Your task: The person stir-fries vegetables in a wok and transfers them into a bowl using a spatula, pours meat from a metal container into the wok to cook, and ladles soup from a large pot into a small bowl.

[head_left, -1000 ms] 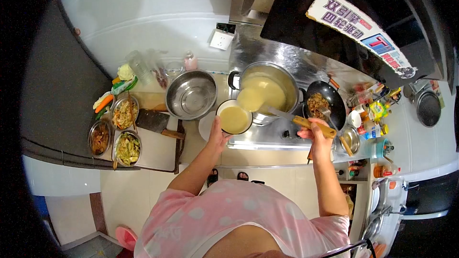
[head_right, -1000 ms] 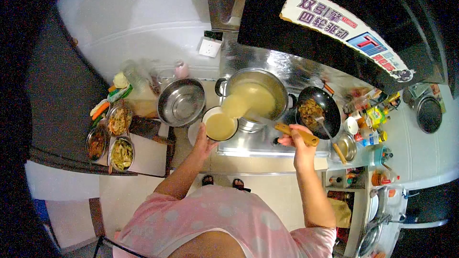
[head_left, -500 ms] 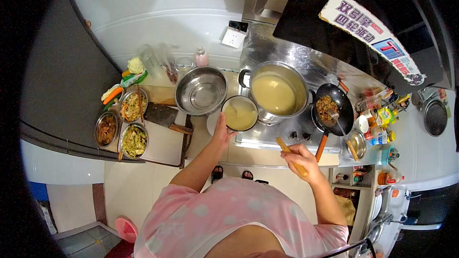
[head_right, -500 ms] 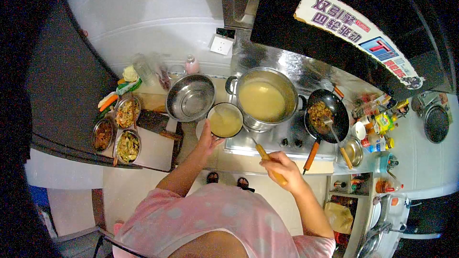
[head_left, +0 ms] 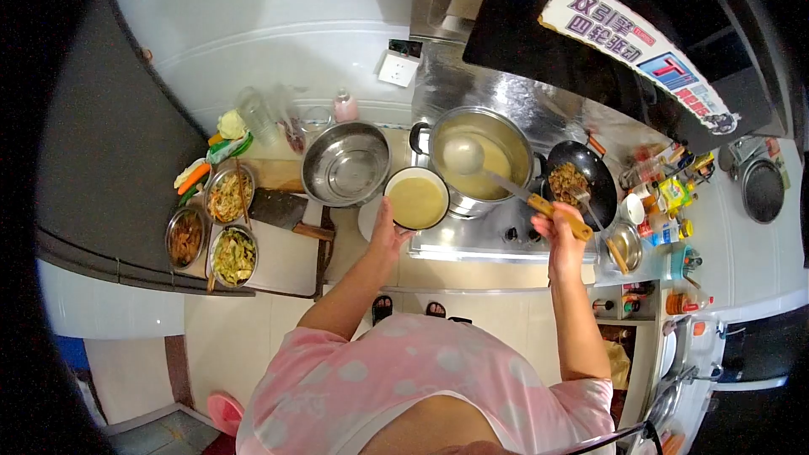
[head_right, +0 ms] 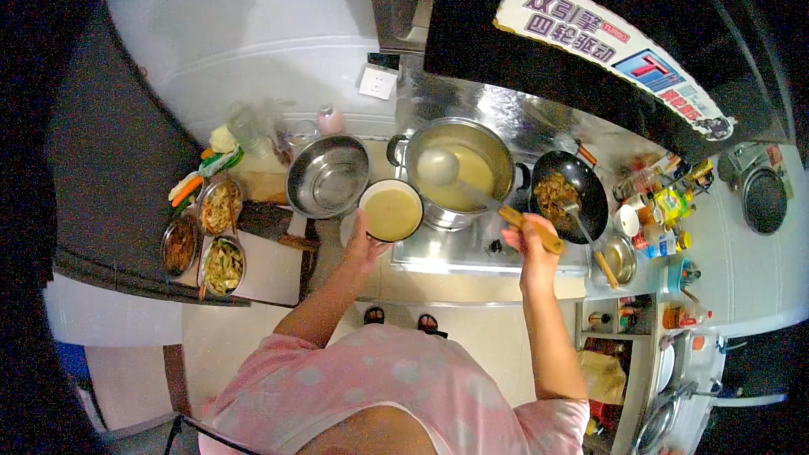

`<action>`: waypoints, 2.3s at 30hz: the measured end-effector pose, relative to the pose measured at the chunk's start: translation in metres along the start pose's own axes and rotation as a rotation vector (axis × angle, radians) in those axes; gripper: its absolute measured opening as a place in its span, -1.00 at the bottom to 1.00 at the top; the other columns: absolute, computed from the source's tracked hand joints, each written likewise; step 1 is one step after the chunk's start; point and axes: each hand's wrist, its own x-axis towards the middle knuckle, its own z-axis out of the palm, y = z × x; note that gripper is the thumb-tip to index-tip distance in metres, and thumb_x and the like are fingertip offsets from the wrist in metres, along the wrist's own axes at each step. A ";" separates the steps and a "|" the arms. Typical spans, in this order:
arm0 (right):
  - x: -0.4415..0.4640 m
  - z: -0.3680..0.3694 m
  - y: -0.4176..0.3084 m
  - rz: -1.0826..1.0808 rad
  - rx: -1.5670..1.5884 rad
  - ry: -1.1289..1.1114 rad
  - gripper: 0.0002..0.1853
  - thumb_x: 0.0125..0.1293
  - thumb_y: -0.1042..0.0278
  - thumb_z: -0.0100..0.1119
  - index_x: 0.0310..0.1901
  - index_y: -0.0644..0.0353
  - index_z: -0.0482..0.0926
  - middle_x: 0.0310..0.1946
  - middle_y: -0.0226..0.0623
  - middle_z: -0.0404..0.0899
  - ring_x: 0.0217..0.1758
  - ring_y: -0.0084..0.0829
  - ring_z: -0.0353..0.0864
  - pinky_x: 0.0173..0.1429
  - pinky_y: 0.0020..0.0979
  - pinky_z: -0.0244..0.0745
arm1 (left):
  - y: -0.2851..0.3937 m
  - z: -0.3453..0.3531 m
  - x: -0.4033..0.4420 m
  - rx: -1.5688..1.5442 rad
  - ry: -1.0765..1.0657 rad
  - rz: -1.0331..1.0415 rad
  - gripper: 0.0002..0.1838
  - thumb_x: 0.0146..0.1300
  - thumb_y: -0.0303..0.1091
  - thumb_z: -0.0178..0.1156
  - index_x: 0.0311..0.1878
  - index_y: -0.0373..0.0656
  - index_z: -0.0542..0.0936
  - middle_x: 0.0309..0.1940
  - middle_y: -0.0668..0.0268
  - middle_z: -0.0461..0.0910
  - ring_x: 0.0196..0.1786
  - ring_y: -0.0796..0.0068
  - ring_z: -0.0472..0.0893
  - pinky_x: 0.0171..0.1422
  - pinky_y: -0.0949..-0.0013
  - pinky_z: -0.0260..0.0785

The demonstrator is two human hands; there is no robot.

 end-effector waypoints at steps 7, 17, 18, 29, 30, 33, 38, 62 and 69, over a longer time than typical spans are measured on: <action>0.035 -0.004 0.041 -0.654 -0.910 -0.267 -0.75 0.05 0.64 0.22 -0.20 0.18 0.55 -0.31 -0.16 0.56 -0.26 -0.20 0.57 -0.17 -0.35 0.48 | 0.003 0.002 -0.005 0.004 0.035 -0.024 -0.21 0.21 0.33 -0.09 0.38 0.12 0.02 0.34 0.25 0.14 0.32 0.09 0.24 0.36 -0.16 0.01; 0.061 -0.012 0.126 -0.060 -0.147 -0.107 -0.84 0.22 0.53 0.13 -0.16 0.28 0.51 -0.22 -0.20 0.60 -0.28 -0.37 0.63 -0.20 -0.46 0.54 | -0.001 -0.020 0.001 -0.015 -0.044 -0.052 -0.30 0.24 0.32 -0.13 0.32 0.13 0.09 0.29 0.30 0.19 0.30 0.19 0.28 0.31 -0.13 0.14; 0.061 -0.008 0.121 -0.010 -0.100 -0.058 -0.84 0.24 0.51 0.11 -0.14 0.29 0.50 -0.22 -0.20 0.60 -0.30 -0.38 0.64 -0.21 -0.46 0.54 | -0.001 -0.021 0.001 -0.008 -0.048 -0.048 -0.31 0.25 0.31 -0.14 0.31 0.13 0.10 0.29 0.31 0.21 0.29 0.20 0.30 0.30 -0.12 0.16; 0.056 -0.012 0.090 0.143 0.110 0.119 -0.76 0.27 0.42 0.07 -0.06 0.32 0.45 -0.27 -0.13 0.59 -0.36 -0.30 0.68 -0.35 -0.48 0.61 | 0.006 0.002 -0.015 0.058 -0.017 -0.040 -0.31 0.26 0.34 -0.24 0.30 0.09 0.16 0.23 0.32 0.33 0.24 0.27 0.38 0.29 -0.07 0.18; 0.057 -0.013 0.088 0.139 0.106 0.116 -0.76 0.27 0.41 0.07 -0.07 0.32 0.45 -0.27 -0.13 0.59 -0.36 -0.30 0.68 -0.35 -0.48 0.61 | 0.004 0.004 -0.014 0.071 0.001 -0.040 -0.26 0.23 0.38 -0.25 0.31 0.07 0.18 0.23 0.30 0.34 0.25 0.26 0.38 0.30 -0.08 0.17; 0.056 -0.014 0.073 0.117 0.033 0.100 -0.76 0.30 0.37 0.05 -0.05 0.29 0.44 -0.26 -0.15 0.59 -0.36 -0.36 0.67 -0.32 -0.50 0.59 | 0.002 0.007 -0.013 0.078 0.023 -0.043 -0.22 0.21 0.41 -0.25 0.33 0.05 0.19 0.24 0.28 0.34 0.27 0.24 0.36 0.33 -0.08 0.12; 0.047 -0.006 0.040 0.062 -0.013 0.102 -0.75 0.28 0.34 0.08 -0.09 0.32 0.47 -0.27 -0.16 0.57 -0.41 -0.31 0.66 -0.35 -0.48 0.58 | -0.010 0.000 -0.002 0.054 0.037 -0.064 -0.22 0.22 0.40 -0.25 0.35 0.06 0.16 0.30 0.30 0.27 0.33 0.23 0.27 0.37 -0.12 0.00; -0.047 0.015 0.004 0.064 -0.156 -0.354 -0.81 0.28 0.45 0.08 -0.13 0.36 0.48 -0.26 -0.16 0.59 -0.33 -0.32 0.64 -0.18 -0.38 0.58 | -0.011 -0.006 -0.003 -0.013 -0.016 0.059 -0.39 0.34 0.20 -0.20 0.31 0.01 0.15 0.23 0.33 0.31 0.23 0.37 0.37 0.30 0.19 0.20; -0.070 0.011 -0.019 -0.626 -0.878 -0.765 -0.72 0.01 0.63 0.22 -0.21 0.12 0.61 -0.26 -0.21 0.53 -0.20 -0.27 0.58 -0.18 -0.44 0.50 | -0.005 -0.004 -0.007 0.024 0.012 0.059 -0.36 0.31 0.25 -0.20 0.32 0.06 0.14 0.23 0.35 0.33 0.21 0.37 0.40 0.28 0.17 0.19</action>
